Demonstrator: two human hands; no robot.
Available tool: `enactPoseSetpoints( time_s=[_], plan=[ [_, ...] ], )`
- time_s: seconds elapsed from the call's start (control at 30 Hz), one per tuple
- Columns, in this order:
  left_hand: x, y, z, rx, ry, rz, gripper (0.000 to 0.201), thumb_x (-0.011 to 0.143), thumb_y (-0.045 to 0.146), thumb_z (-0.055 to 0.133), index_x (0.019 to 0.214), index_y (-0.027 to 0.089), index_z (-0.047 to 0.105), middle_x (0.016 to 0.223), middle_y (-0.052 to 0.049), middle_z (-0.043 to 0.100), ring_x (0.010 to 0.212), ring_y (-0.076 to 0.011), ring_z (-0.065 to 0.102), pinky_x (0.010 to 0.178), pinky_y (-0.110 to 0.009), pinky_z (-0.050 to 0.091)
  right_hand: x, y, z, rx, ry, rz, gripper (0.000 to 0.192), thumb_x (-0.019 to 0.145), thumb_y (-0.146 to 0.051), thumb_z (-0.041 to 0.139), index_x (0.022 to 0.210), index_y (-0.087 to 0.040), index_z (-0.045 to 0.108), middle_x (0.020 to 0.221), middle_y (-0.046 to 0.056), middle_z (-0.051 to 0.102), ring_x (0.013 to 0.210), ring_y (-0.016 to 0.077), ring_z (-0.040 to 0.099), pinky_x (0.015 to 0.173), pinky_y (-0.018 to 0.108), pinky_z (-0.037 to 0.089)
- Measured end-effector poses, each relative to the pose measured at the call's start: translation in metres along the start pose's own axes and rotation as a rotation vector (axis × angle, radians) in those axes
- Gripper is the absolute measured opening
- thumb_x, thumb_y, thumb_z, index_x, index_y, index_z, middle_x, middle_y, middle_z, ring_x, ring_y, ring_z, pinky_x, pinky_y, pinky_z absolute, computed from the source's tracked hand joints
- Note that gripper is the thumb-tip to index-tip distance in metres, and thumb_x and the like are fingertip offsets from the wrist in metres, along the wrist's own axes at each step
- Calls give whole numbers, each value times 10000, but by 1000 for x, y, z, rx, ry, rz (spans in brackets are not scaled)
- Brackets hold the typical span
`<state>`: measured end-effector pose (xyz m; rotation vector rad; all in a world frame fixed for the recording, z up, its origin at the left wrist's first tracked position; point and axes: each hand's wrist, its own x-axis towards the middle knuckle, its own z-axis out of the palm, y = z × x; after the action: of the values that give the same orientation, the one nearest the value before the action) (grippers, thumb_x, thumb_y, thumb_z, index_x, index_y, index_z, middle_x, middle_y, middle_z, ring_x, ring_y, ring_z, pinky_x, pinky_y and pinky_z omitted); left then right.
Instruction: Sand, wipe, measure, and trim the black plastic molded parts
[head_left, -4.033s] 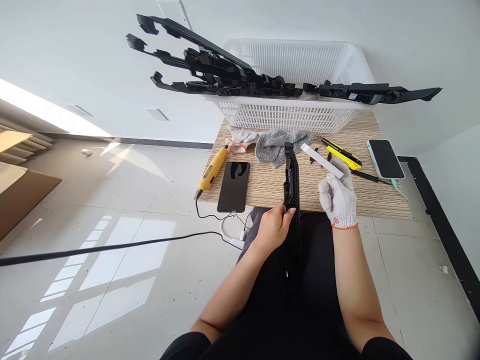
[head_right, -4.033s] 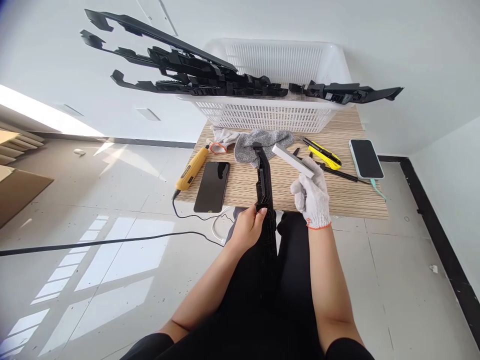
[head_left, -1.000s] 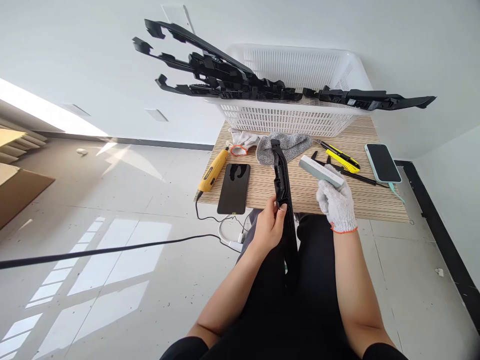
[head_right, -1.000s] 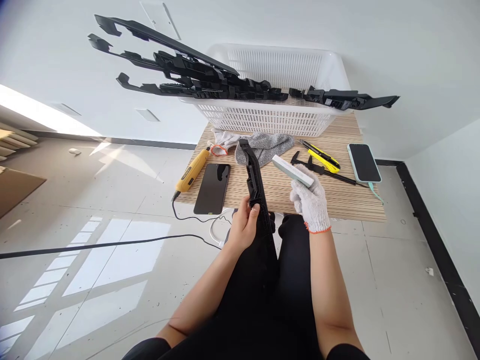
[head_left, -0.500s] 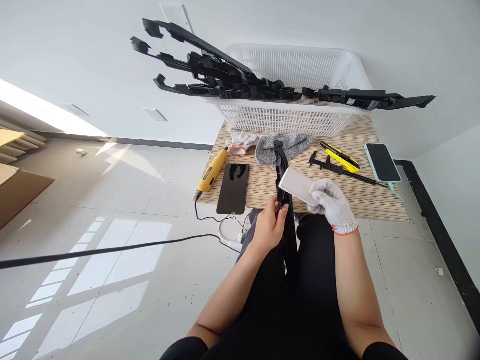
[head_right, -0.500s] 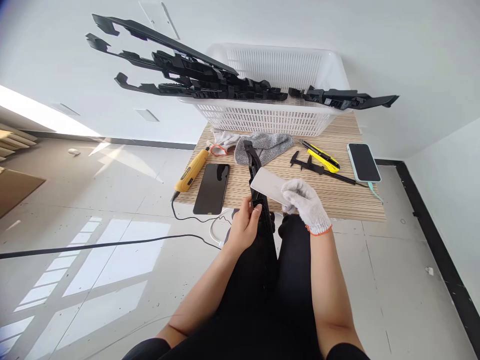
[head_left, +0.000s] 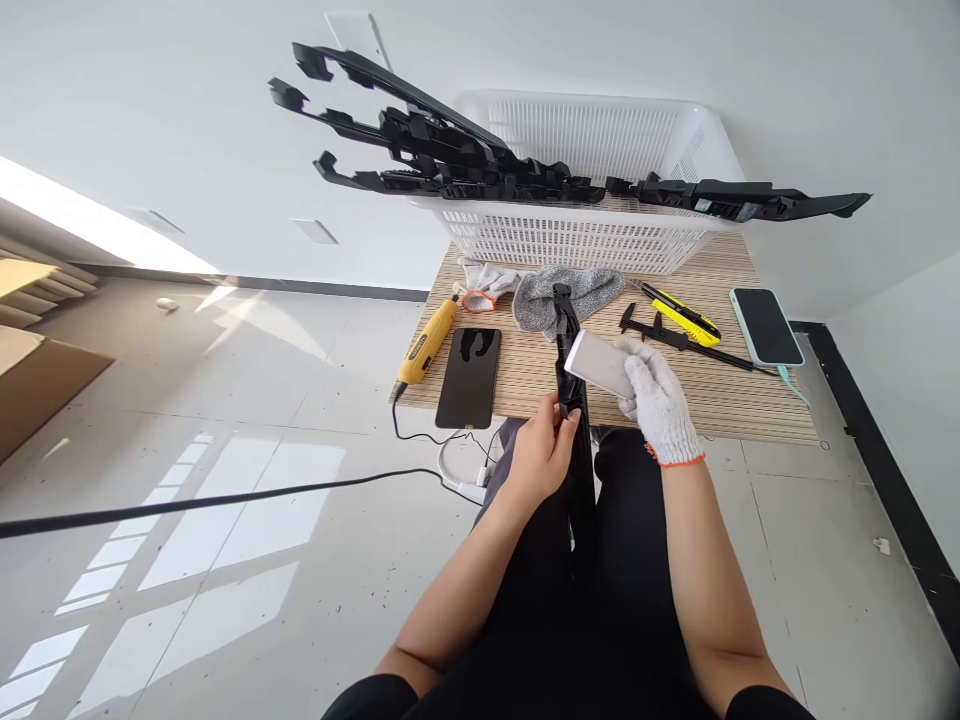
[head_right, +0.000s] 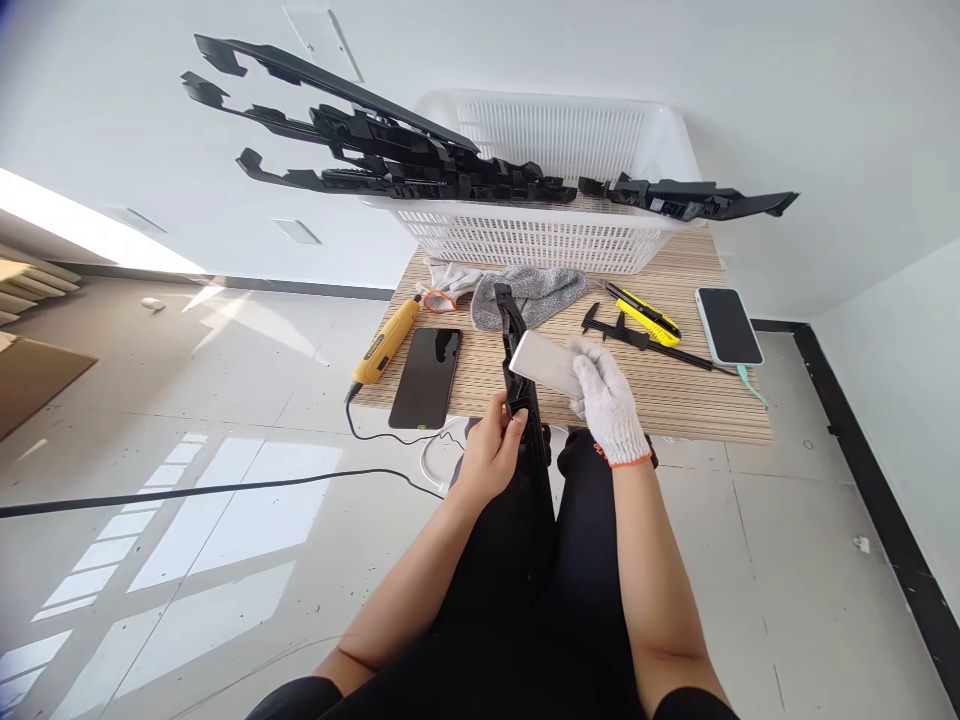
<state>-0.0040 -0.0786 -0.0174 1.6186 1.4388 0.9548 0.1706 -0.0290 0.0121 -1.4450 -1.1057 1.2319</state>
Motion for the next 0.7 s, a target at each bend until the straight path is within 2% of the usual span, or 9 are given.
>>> enactPoseSetpoints(
  time_s=[0.17,0.33,0.47,0.5,0.63,0.7],
  plan=[
    [0,0,0,20,8,-1,225,1020,417,395,1089,216,472,732,10,638,645,-174,615,605,-262,365,0,0,0,-71,-72,13,475,832,-533,638,1218,-258,679,949,26,640,629,79,504,488,173,467],
    [0,-1,0,3,-2,11,257,1022,417,390,1155,211,467,742,7,645,666,-177,627,600,-260,364,1,1,0,-26,58,-28,518,831,-563,632,1244,-250,653,1058,50,661,733,114,571,504,177,485],
    [2,-2,1,11,15,16,248,1020,413,395,1135,207,473,746,1,657,675,-180,640,603,-264,368,2,3,0,-37,-55,-8,531,782,-532,711,1219,-233,662,1033,52,673,687,101,561,510,190,492],
    [2,-2,2,14,19,16,249,1019,412,397,1136,206,476,742,1,658,672,-181,641,604,-265,369,4,4,1,-30,-47,-17,531,781,-523,715,1220,-230,659,1037,53,673,670,94,556,509,193,492],
    [3,0,2,9,16,15,271,1019,412,398,1162,203,493,740,2,666,677,-182,648,614,-265,380,14,11,3,61,173,-107,566,855,-498,609,1357,-241,563,1148,73,654,622,80,557,501,218,489],
    [2,1,1,4,16,12,279,1020,413,396,1173,204,499,747,2,671,688,-183,654,624,-265,389,18,16,1,23,241,-162,639,871,-451,577,1475,-273,463,1273,90,621,734,116,634,609,272,554]
  ],
)
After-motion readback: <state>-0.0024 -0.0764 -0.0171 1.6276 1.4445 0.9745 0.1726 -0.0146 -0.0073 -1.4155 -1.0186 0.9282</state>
